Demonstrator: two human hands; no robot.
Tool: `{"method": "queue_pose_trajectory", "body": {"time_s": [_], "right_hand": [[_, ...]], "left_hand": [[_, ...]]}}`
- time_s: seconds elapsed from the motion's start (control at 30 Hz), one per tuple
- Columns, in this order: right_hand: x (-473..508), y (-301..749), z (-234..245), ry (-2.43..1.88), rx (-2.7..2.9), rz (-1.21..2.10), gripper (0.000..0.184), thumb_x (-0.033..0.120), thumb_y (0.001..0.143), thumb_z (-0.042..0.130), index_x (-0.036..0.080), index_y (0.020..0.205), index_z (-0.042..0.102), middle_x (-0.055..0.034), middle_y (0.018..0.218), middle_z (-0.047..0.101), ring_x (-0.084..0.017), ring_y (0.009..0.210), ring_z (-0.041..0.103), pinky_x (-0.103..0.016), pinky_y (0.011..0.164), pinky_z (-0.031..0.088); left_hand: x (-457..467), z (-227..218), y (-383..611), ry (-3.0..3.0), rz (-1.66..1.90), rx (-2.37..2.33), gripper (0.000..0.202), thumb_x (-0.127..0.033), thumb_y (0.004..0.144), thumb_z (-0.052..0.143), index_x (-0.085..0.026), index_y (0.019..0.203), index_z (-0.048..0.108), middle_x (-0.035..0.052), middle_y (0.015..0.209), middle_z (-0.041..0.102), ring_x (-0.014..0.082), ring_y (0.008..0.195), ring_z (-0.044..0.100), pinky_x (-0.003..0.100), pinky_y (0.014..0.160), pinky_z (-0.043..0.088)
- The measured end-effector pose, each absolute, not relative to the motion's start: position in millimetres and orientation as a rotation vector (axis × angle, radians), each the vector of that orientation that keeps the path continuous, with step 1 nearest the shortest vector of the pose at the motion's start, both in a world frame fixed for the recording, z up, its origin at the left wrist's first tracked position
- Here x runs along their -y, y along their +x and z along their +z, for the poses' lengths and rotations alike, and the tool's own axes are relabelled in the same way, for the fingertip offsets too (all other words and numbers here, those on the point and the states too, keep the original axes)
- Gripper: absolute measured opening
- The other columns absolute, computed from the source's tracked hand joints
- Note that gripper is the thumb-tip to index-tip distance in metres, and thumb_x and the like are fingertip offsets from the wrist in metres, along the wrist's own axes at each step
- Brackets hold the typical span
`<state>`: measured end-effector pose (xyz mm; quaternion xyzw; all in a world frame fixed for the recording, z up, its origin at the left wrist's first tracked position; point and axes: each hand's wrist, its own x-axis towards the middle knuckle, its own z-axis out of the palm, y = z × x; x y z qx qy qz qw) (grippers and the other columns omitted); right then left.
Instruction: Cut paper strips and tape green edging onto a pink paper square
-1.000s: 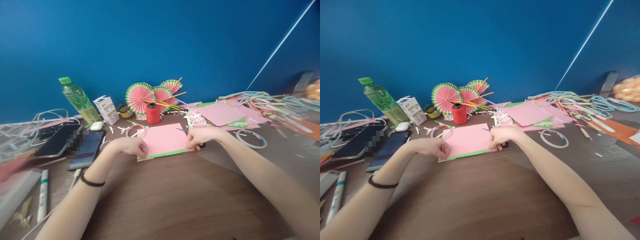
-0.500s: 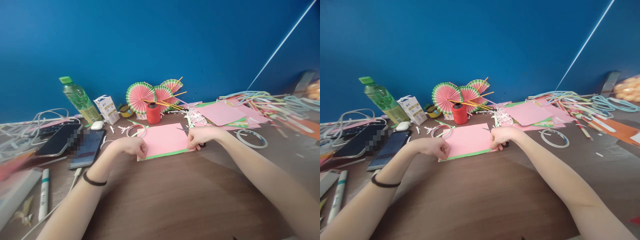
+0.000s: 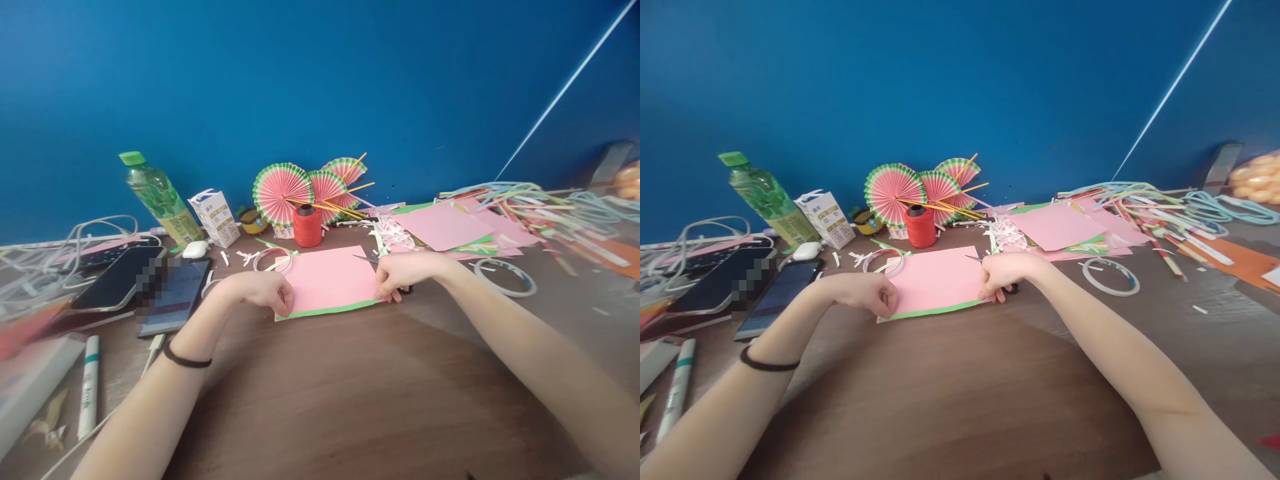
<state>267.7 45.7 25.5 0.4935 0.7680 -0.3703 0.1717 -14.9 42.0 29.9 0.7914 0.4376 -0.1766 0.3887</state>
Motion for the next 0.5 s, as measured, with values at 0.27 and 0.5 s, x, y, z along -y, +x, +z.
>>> {"method": "queue_pose_trajectory", "body": {"time_s": [0.27, 0.5], "right_hand": [[-45.3, 264.5, 21.9, 1.415, -2.162, -1.065, 0.032, 0.041, 0.065, 0.058, 0.013, 0.073, 0.071, -0.0059, 0.066, 0.068, -0.010, 0.054, 0.052, -0.019, 0.048, 0.037], [-47.4, 265.7, 19.3, 1.408, -2.167, -1.065, 0.035, 0.044, 0.065, 0.058, 0.014, 0.075, 0.071, -0.0055, 0.064, 0.067, -0.011, 0.054, 0.052, -0.019, 0.046, 0.035]], "left_hand": [[-39.9, 32.7, -13.2, 2.019, -0.465, -1.125, 0.011, -0.023, 0.059, 0.054, -0.016, 0.064, 0.061, -0.0017, 0.059, 0.057, 0.0101, 0.056, 0.046, 0.019, 0.046, 0.028], [-41.6, 30.8, -14.8, 2.042, -0.475, -1.137, 0.013, -0.023, 0.059, 0.054, -0.016, 0.065, 0.063, -0.0014, 0.061, 0.058, 0.0110, 0.058, 0.047, 0.019, 0.047, 0.030]]}}
